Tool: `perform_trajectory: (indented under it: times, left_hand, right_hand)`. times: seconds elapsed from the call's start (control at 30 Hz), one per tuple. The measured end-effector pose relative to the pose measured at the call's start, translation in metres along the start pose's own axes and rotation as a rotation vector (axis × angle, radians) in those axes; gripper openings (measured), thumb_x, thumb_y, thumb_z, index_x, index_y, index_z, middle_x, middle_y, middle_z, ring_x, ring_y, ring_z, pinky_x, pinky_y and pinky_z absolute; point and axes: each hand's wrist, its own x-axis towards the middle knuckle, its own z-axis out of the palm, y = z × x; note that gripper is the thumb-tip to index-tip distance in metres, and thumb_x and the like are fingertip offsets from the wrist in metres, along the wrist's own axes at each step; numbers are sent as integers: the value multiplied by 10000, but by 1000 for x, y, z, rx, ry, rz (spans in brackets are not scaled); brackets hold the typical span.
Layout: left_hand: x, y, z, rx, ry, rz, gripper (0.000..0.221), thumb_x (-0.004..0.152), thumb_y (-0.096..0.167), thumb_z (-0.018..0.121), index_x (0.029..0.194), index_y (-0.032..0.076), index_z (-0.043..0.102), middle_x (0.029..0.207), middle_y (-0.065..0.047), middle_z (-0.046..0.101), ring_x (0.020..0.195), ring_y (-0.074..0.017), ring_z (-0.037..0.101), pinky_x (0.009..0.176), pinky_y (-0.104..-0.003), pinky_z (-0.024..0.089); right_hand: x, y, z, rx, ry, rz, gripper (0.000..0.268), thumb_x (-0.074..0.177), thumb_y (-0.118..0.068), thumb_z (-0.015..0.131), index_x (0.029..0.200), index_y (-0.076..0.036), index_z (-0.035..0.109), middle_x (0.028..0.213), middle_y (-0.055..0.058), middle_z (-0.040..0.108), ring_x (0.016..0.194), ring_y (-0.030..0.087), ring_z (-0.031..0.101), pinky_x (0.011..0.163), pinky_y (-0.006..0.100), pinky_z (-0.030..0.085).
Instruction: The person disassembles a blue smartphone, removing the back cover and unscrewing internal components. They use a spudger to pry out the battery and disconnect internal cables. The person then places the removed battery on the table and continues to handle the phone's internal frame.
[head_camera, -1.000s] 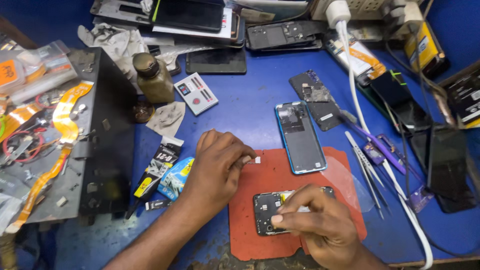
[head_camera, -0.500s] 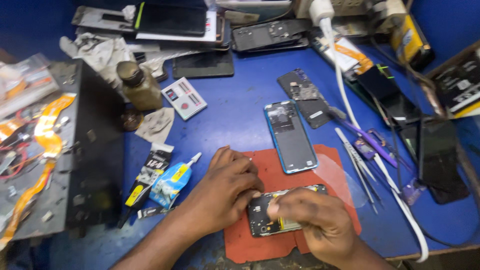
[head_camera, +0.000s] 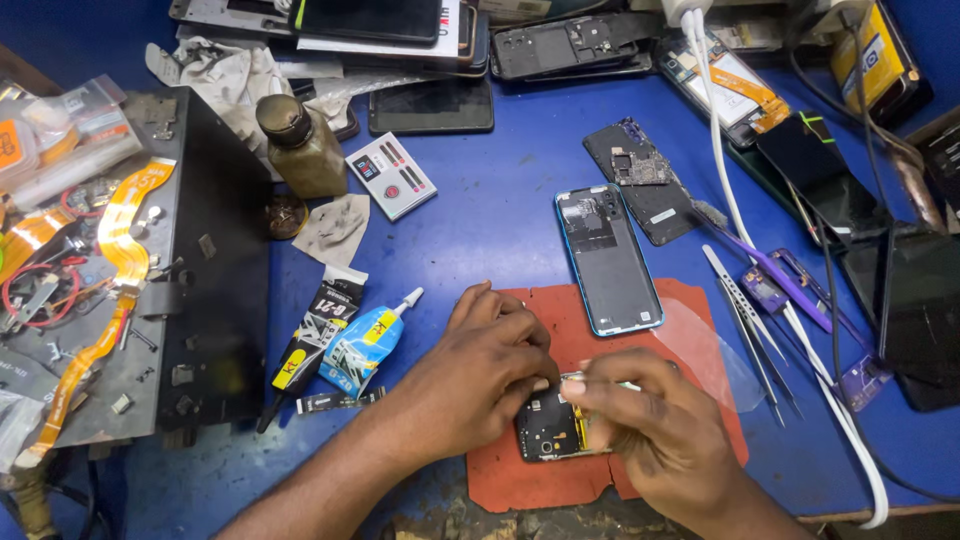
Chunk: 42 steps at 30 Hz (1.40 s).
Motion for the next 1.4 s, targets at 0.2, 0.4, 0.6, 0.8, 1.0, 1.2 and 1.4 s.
perform_trajectory:
  times: [0.2,0.4,0.6,0.8,1.0,1.2,1.4]
  left_hand:
    - [-2,0,2,-22,42,45,106,779,60,735,879,80,764,1034,-62,639,1156,-298,539,1106,-499,326]
    - [-1,1,5,-24,30,26,116,756,102,778,867,77,758,1032,-65,627,1162,-304,523,1082,-485,351]
    - [-1,-1,10,-104,-6,42,134,751,126,794,880,101,765,1039,-32,634,1171,-289,517,1062,-443,382]
    - [1,-4,8,-65,9,37,114,769,134,788,845,80,724,1019,-45,627,1153,-298,517,1044,-449,381]
    - [0,-6,3,7,170,13,50,831,94,708,867,66,687,1011,-59,625,1121,-285,546,1026,-446,386]
    - [1,-3,-1,7,205,-7,42,883,99,670,902,61,675,994,-61,630,1100,-278,553,1016,-432,389]
    - [1,-5,-2,-3,265,11,108,892,102,675,829,44,610,912,-78,601,1008,-271,568,1044,-468,365]
  right_hand:
    - [-2,0,-4,-15,-45,9,650,750,233,603,1286,-128,675,1101,118,682,801,102,759,714,226,609]
    - [-5,-7,-8,-143,53,-84,609,754,211,646,1266,-116,687,1052,92,727,852,120,750,760,245,610]
    - [-1,-14,-11,-132,112,-132,497,837,167,681,1269,-77,656,1096,124,703,946,158,752,808,245,660]
    - [3,-11,-9,-122,204,-100,476,868,182,624,1278,-58,623,1101,109,706,1022,174,768,836,256,624]
    - [6,0,-5,-158,151,-24,480,838,194,629,1266,-22,655,1062,104,720,963,158,772,814,239,654]
    - [8,2,-4,-151,150,-34,514,819,216,595,1269,-26,653,1094,117,712,986,169,766,833,245,658]
    - [15,1,-6,-66,58,-26,619,711,253,540,1244,-34,668,1126,148,664,966,183,740,814,265,625]
